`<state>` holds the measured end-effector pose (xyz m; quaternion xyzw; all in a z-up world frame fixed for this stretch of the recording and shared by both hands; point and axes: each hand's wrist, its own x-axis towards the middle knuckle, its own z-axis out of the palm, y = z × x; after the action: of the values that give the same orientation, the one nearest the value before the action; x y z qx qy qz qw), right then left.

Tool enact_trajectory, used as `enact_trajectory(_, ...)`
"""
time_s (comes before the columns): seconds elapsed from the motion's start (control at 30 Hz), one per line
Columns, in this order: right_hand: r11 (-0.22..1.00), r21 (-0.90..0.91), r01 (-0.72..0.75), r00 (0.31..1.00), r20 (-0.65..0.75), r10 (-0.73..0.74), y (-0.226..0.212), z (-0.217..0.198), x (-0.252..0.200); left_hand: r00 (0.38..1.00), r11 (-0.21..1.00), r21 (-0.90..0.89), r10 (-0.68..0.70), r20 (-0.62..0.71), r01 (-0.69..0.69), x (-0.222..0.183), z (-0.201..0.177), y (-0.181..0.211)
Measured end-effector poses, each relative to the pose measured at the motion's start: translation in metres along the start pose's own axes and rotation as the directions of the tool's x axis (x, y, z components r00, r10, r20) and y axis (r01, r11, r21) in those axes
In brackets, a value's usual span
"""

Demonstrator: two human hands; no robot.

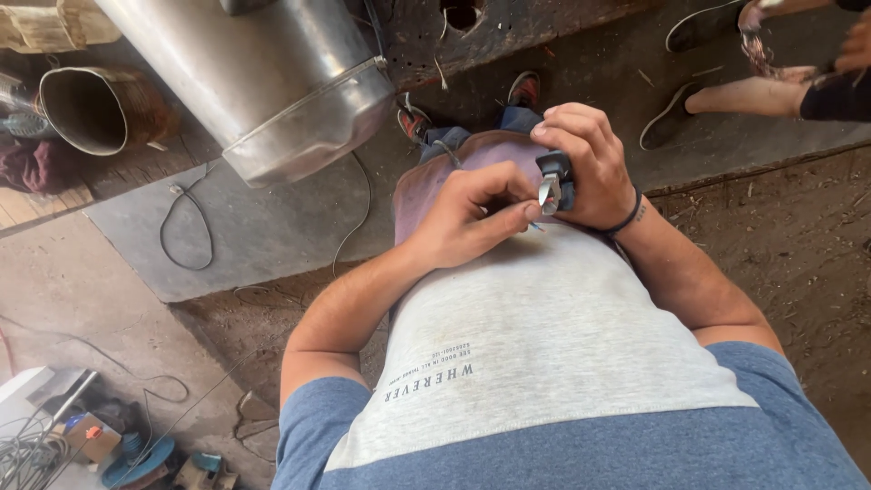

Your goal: Stripping and preparing wires on an electric motor at a workbench

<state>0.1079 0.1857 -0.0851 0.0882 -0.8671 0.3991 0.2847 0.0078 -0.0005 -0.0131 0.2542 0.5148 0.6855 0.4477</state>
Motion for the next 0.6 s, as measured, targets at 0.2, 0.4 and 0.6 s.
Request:
enact_trajectory(0.2,0.999,0.046,-0.013,0.999,0.037,0.011,-0.003,-0.004,0.000,0.999,0.999,0.041,0.023,0.022,-0.024,0.000,0.000,0.002)
enact_trajectory(0.4,0.995,0.088,-0.037,0.999,0.024,0.035,0.006,0.001,-0.010,1.000,0.999,0.046,0.025,0.012,-0.025,0.002,-0.001,-0.001)
enact_trajectory(0.6,0.987,0.109,-0.121,0.992,0.039,0.118,-0.005,-0.001,0.004,0.999,0.999,-0.007,-0.033,-0.009,0.033,0.004,-0.001,-0.008)
